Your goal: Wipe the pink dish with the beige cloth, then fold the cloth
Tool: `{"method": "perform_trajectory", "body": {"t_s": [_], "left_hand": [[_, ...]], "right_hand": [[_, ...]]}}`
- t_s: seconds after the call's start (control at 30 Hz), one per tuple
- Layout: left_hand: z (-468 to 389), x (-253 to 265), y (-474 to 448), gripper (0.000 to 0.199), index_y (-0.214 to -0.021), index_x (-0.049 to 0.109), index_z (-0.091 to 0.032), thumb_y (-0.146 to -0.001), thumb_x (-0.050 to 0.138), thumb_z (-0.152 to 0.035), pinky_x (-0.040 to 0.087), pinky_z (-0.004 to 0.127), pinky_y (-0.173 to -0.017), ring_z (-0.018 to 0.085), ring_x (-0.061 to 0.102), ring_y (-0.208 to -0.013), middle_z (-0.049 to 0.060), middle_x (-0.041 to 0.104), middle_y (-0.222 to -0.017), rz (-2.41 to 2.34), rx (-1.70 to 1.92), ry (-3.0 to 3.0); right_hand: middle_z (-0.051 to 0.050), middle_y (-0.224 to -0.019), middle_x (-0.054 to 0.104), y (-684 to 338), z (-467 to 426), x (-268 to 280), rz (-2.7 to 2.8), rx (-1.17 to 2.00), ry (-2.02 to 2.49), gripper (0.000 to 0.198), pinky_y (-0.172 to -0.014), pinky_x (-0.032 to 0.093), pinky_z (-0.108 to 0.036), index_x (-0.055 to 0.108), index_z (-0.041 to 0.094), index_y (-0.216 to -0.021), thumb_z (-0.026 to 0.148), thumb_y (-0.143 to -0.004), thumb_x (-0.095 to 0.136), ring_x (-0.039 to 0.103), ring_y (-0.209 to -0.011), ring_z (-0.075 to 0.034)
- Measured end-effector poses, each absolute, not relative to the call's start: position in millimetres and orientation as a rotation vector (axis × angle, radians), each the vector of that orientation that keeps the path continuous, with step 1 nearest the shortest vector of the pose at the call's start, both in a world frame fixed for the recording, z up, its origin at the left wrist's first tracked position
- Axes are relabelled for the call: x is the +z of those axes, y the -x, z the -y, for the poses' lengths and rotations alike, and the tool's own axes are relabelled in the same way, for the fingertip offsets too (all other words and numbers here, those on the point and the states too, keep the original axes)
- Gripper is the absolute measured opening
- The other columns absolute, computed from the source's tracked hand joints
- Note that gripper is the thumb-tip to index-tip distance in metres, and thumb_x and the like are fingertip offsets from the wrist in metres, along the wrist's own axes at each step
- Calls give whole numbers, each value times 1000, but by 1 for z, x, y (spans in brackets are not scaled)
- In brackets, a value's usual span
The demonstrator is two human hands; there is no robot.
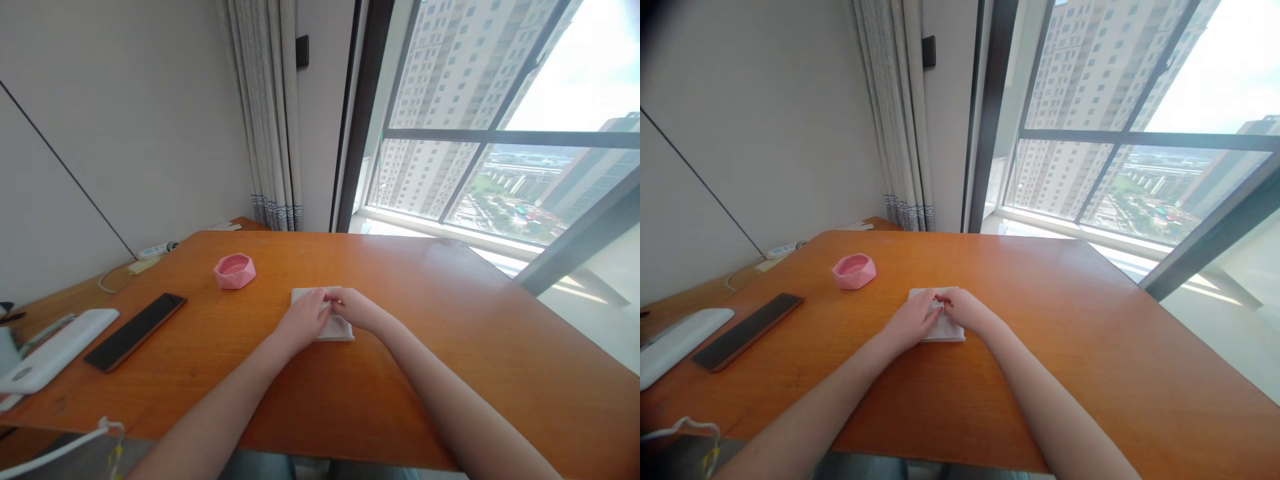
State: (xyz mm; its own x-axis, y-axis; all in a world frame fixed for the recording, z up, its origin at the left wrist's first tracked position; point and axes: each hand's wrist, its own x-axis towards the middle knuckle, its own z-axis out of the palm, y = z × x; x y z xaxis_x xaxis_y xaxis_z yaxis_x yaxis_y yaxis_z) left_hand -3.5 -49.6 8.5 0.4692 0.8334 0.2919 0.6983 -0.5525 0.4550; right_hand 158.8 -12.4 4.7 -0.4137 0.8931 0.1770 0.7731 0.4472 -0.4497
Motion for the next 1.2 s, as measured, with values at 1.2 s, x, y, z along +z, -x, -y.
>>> {"method": "perform_trajectory", "body": {"t_s": [1.2], "left_hand": [[43, 31, 122, 25, -86, 55, -19, -81, 47, -42, 41, 44, -89, 28, 57, -99, 10, 63, -101, -2182, 386, -2370]], "right_hand": [[-10, -117, 59, -185, -25, -34, 2146, 243, 1572, 32, -98, 36, -35, 62, 17, -108, 12, -84, 41, 49, -112, -22]]}}
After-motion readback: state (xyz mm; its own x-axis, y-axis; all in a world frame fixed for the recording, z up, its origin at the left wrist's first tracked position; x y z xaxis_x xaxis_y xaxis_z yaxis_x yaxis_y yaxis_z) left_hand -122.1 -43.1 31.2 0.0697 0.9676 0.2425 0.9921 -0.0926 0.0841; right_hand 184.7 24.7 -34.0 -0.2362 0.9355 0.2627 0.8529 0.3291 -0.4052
